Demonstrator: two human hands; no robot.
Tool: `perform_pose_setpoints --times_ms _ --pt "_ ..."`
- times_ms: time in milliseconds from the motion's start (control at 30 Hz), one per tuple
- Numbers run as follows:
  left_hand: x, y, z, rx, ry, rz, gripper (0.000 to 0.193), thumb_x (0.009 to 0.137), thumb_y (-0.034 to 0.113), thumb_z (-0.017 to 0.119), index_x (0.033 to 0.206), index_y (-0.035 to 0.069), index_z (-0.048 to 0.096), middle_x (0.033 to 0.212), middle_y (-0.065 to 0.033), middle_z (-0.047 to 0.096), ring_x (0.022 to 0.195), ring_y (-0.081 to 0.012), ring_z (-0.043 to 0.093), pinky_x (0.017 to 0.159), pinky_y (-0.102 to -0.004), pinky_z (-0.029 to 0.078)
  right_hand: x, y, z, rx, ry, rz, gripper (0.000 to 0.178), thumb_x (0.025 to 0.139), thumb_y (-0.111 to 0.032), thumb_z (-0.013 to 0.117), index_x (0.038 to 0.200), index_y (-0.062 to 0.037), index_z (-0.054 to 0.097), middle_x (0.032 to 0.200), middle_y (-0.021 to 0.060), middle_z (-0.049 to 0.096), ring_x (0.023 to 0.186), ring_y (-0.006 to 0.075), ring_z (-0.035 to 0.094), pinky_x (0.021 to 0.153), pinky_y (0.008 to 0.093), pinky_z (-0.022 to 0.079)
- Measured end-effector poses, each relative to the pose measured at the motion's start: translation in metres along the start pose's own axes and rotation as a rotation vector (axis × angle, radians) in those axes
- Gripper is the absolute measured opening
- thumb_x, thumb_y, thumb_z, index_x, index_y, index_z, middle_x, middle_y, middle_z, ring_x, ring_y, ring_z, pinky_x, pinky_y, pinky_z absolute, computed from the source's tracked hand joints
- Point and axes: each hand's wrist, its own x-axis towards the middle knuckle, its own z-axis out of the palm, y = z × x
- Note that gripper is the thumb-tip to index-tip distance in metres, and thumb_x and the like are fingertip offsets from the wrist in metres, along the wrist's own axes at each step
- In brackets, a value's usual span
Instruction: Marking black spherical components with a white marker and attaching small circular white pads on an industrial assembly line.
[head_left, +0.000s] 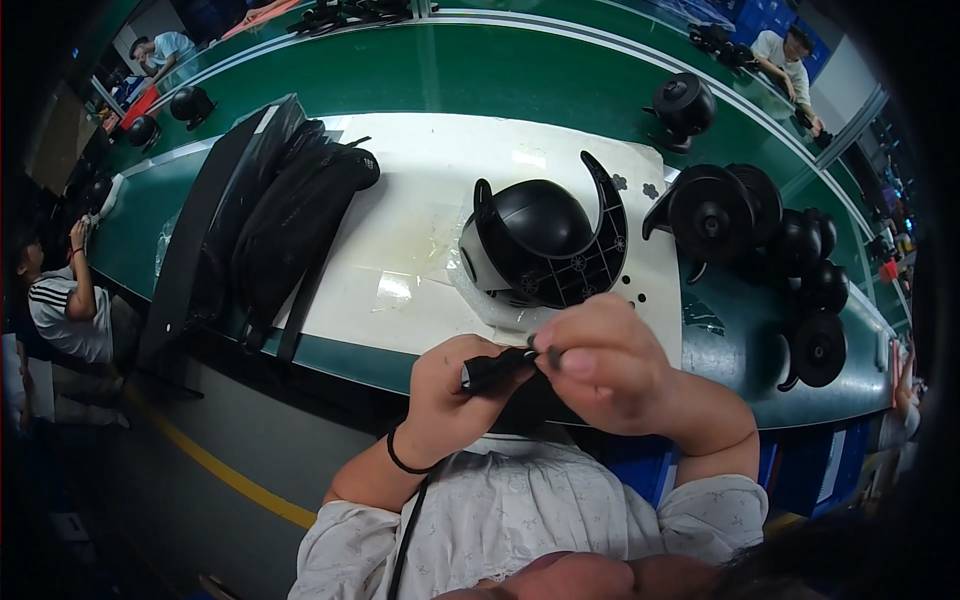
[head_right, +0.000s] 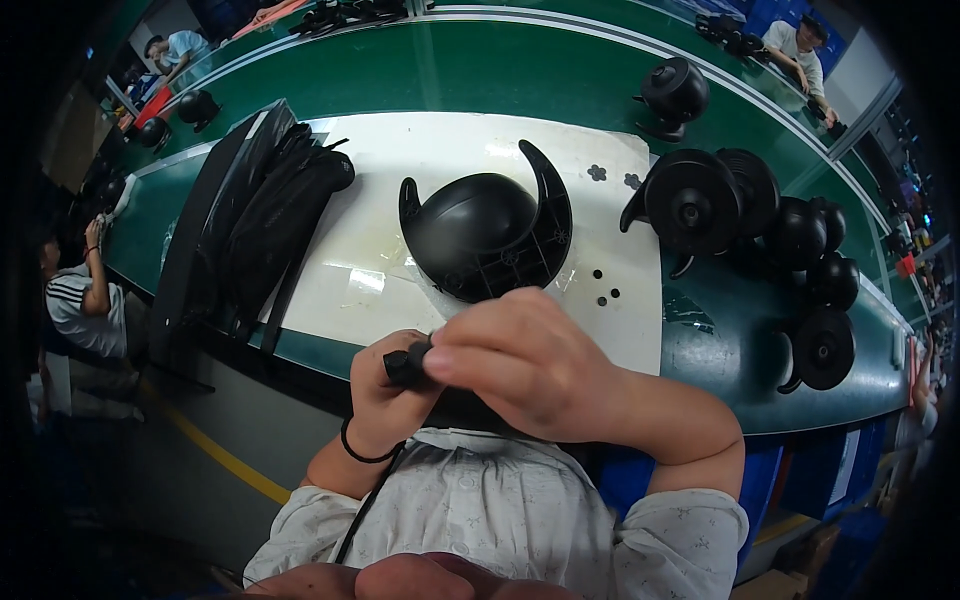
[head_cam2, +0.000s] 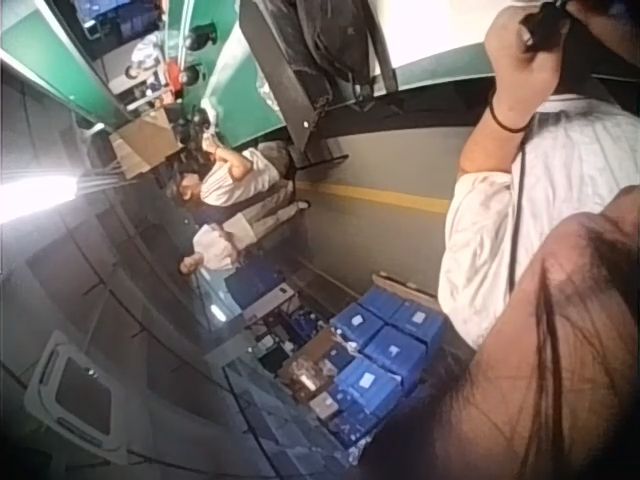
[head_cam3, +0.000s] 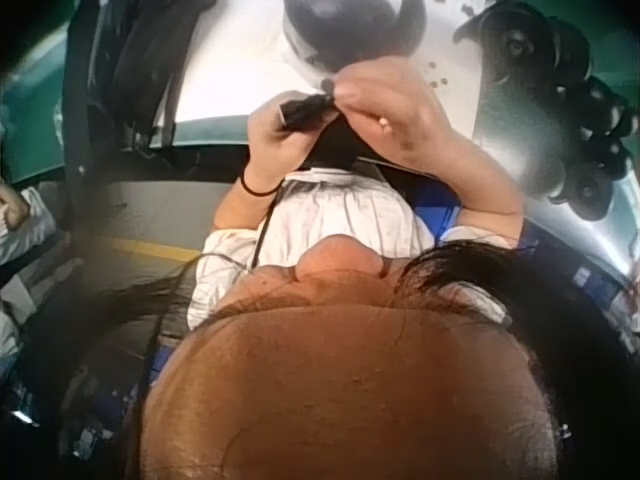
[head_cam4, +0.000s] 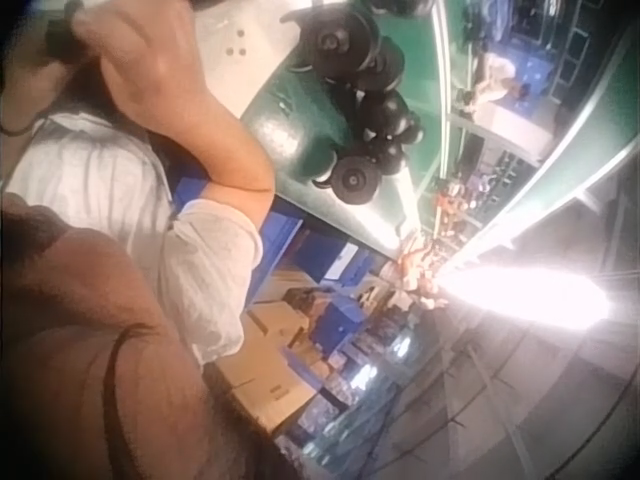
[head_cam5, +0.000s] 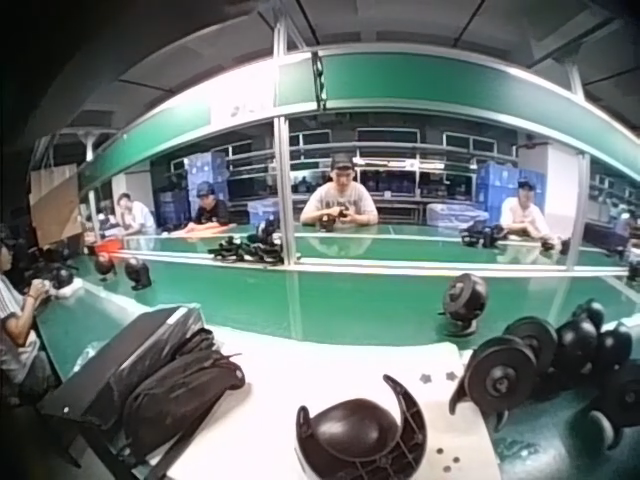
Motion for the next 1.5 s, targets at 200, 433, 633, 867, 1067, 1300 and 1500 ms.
perform_pose_setpoints --times_ms 200,433,633,867,1067,1300,1500 --pt "-0.002 -0.003 0.001 -0.005 -0.014 -0.243 0.017 0.067 0.001 0.069 0.082 0.001 0.06 0.072 -0.0092 0.061 0.06 -0.0174 0.057 0.054 -0.0254 0.043 -0.004 -0.005 0.005 0.092 -0.181 -0.275 0.04 0.067 -0.008 0.066 0.104 -0.0163 0.055 0.089 0.0052 0.052 0.069 0.0186 0.053 0.054 0.0279 0.039" --pt "0.007 -0.003 0.0 0.392 0.045 0.144 0.026 0.06 0.007 0.073 0.084 0.013 0.066 0.121 -0.0159 0.044 0.108 -0.0324 0.043 0.083 -0.0386 0.037 0.01 0.034 -0.029 0.219 -0.04 0.314 0.066 0.071 0.013 0.048 0.127 -0.0106 0.024 0.106 0.0099 0.044 0.078 0.0101 0.049 0.065 0.0234 0.04" --pt "0.027 -0.014 0.009 0.399 0.039 0.281 0.023 0.06 0.008 0.072 0.082 0.013 0.066 0.14 -0.0261 0.013 0.13 -0.0441 0.012 0.102 -0.044 0.018 0.022 0.035 -0.032 0.28 -0.149 0.534 0.065 0.073 0.012 0.045 0.129 -0.0111 0.023 0.107 0.0105 0.045 0.077 0.0107 0.048 0.067 0.0229 0.039" --pt "0.028 -0.019 0.017 0.382 0.043 0.253 0.022 0.06 0.002 0.068 0.08 0.01 0.064 0.14 -0.0285 0.008 0.13 -0.0436 0.01 0.103 -0.0421 0.018 0.01 0.031 -0.023 -0.083 -0.137 0.248 0.061 0.066 0.011 0.055 0.122 -0.0123 0.042 0.103 0.0137 0.053 0.08 0.0271 0.057 0.067 0.0337 0.047" --pt "0.029 -0.019 0.017 0.453 0.058 0.258 0.024 0.056 -0.002 0.073 0.076 0.008 0.063 0.139 -0.0325 0.004 0.128 -0.044 0.018 0.102 -0.0404 0.023 0.007 0.014 -0.032 -0.218 -0.193 0.181 0.056 0.067 0.004 0.06 0.119 -0.0099 0.045 0.107 0.0156 0.056 0.095 0.029 0.056 0.074 0.034 0.045" --pt "0.029 -0.021 0.02 0.466 0.061 0.287 0.025 0.056 -0.001 0.073 0.076 0.008 0.062 0.14 -0.0292 0.005 0.129 -0.0439 0.015 0.103 -0.0416 0.02 -0.011 0.024 -0.035 -0.019 -0.136 0.428 0.053 0.074 0.006 0.055 0.118 -0.0062 0.029 0.085 0.0065 0.059 0.096 0.0164 0.051 0.089 0.0354 0.027" --pt "0.029 -0.024 0.021 0.45 0.07 0.296 0.024 0.056 -0.002 0.073 0.075 0.007 0.061 0.141 -0.0283 0.004 0.129 -0.0435 0.016 0.103 -0.0422 0.02 -0.018 0.03 -0.031 -0.144 -0.132 0.382 0.049 0.075 0.001 0.056 0.116 -0.0081 0.031 0.085 0.0018 0.062 0.088 0.0149 0.057 0.085 0.0413 0.023"
